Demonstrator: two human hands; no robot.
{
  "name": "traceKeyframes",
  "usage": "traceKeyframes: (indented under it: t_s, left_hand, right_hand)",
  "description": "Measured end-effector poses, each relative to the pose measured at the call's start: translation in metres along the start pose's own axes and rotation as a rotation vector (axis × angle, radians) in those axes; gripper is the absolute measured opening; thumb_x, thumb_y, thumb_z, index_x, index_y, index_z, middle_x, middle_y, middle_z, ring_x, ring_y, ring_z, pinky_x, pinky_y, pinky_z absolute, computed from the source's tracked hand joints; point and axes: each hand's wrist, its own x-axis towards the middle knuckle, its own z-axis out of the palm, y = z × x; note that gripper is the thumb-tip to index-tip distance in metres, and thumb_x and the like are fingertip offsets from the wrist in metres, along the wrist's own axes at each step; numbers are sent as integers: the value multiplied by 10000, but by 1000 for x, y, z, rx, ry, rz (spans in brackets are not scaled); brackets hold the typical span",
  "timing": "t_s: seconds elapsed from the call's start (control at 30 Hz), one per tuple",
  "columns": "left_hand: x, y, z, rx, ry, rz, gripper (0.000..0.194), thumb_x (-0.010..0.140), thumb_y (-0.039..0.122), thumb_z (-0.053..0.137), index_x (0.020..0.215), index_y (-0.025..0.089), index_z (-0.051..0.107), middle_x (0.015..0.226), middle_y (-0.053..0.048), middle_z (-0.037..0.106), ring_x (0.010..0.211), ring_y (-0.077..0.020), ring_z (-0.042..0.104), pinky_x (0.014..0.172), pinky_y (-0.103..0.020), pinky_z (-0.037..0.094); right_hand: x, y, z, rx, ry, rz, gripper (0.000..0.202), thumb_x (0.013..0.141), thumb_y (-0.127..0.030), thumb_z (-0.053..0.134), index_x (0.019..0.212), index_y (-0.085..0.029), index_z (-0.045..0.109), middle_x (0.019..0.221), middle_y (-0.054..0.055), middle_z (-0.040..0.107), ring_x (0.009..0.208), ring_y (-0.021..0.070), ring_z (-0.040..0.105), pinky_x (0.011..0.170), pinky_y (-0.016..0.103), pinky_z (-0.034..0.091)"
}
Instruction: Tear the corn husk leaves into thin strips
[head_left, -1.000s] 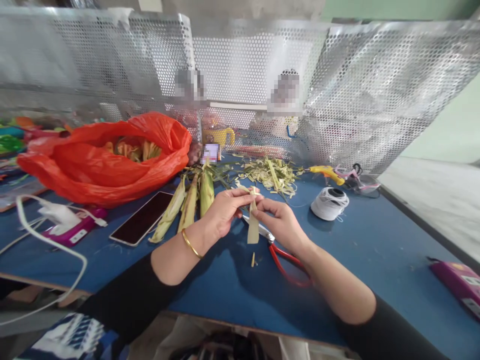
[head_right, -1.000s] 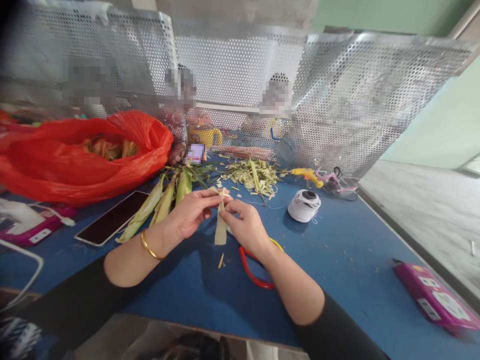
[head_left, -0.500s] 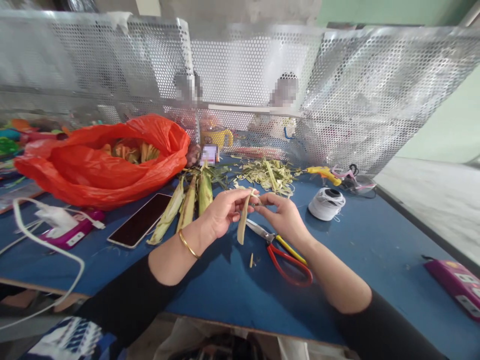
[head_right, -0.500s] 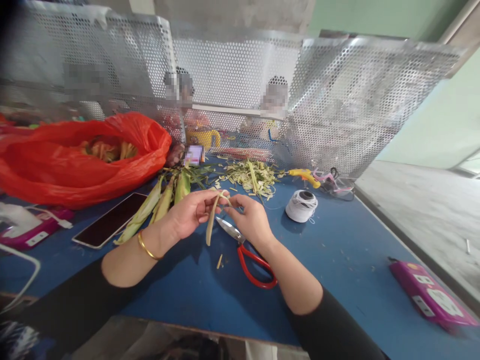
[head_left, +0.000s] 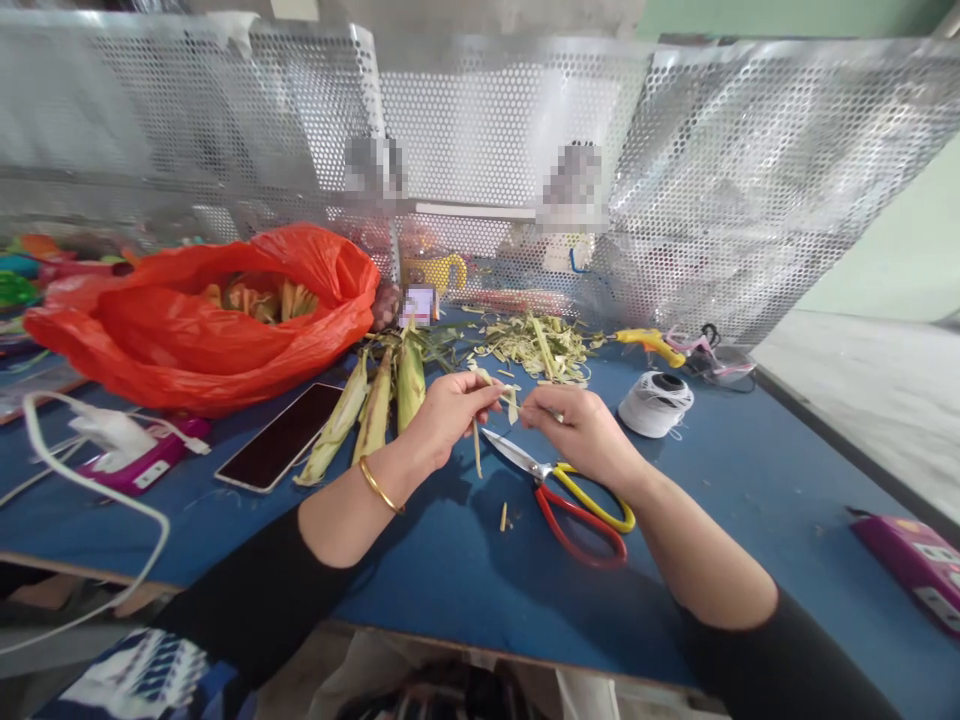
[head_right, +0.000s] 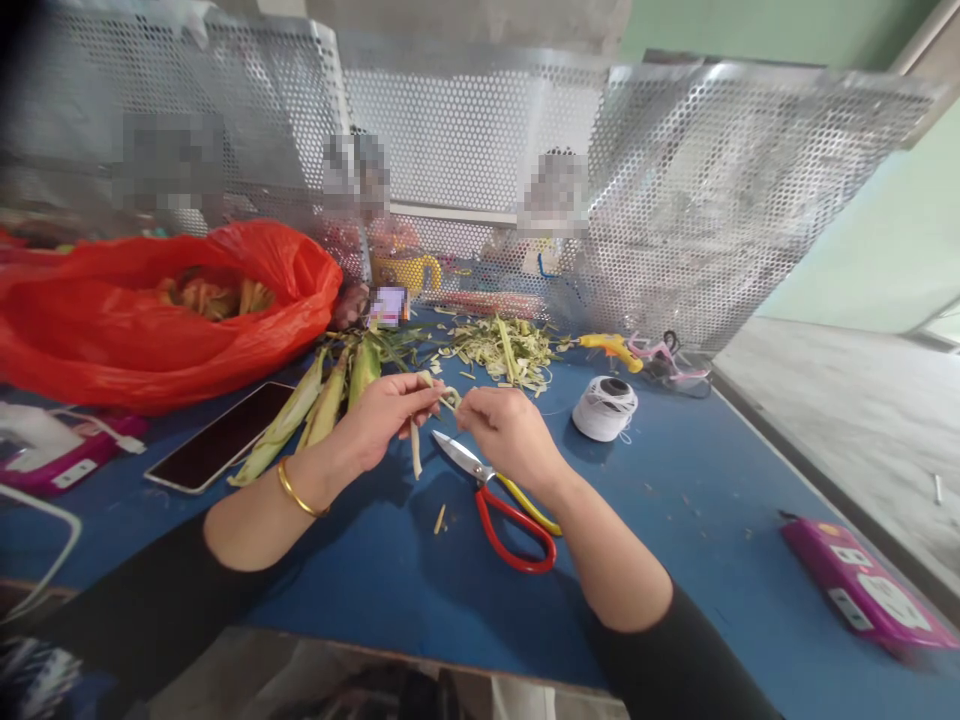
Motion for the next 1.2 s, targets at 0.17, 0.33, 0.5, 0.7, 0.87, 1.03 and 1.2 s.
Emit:
traceKeyframes:
  t_s: [0.17, 0.33, 0.5, 0.7, 0.87, 1.03, 1.2]
  left_hand:
    - [4, -1, -5, -54, -45, -32, 191, 762, 329, 667, 729, 141, 666, 635, -21, 622, 464, -59, 463, 367, -177, 211]
    - [3, 1, -4, -7, -25, -30, 137, 703, 272, 727, 706, 144, 678, 682, -36, 679, 466, -53, 458, 386, -185, 222]
    - [3, 0, 0, -1, 84, 9, 85, 657, 163, 745, 623, 147, 669, 621, -10, 650, 490, -57, 477, 444, -186, 319]
    - [9, -2, -8, -67, -9, -96, 147, 738, 272, 694, 708, 128, 701, 705, -60, 687, 461, -55, 482, 367, -182, 201]
    - [6, 1, -8, -102, -57, -112, 234, 741, 362, 688, 748, 130, 717, 753, -92, 710, 454, -56, 484, 360, -183, 174]
    - [4, 0, -5, -48, -52, -93, 156, 651, 271, 765, 737, 147, 727, 728, -51, 702, 446, -40, 453, 376, -186, 178]
    - [2, -1, -3, -74, -22, -78, 149, 693, 286, 732, 727, 141, 717, 694, -32, 678, 460, -50, 483, 375, -191, 199]
  right_hand:
    - [0, -1, 2, 35, 35, 131, 234, 839, -248, 501, 630, -188, 587, 624, -6, 611, 625, 128, 530, 598, 233, 370]
    - [0, -1, 4, 38, 41, 166, 233, 833, -277, 508, 637, -187, 597, 640, -1, 620, 646, 132, 531, 602, 234, 366]
    - [-1, -3, 6, 12, -22, 41, 245, 829, -255, 504, 605, -179, 568, 626, 0, 592, 625, 123, 513, 599, 233, 359]
    - [-1, -4, 3, 27, -18, 128, 330, 870, -344, 468, 612, -181, 593, 594, -4, 593, 585, 120, 500, 567, 236, 339]
    - [3, 11, 2, 49, 192, 274, 387, 873, -409, 443, 589, -194, 593, 598, 9, 622, 612, 139, 536, 594, 248, 364]
    - [5, 14, 7, 115, 153, 276, 322, 805, -428, 515, 608, -189, 599, 558, -13, 561, 563, 122, 457, 543, 242, 332]
    - [3, 5, 13, 166, 40, 285, 340, 779, -469, 531, 606, -180, 580, 519, -43, 458, 526, 101, 372, 508, 237, 272]
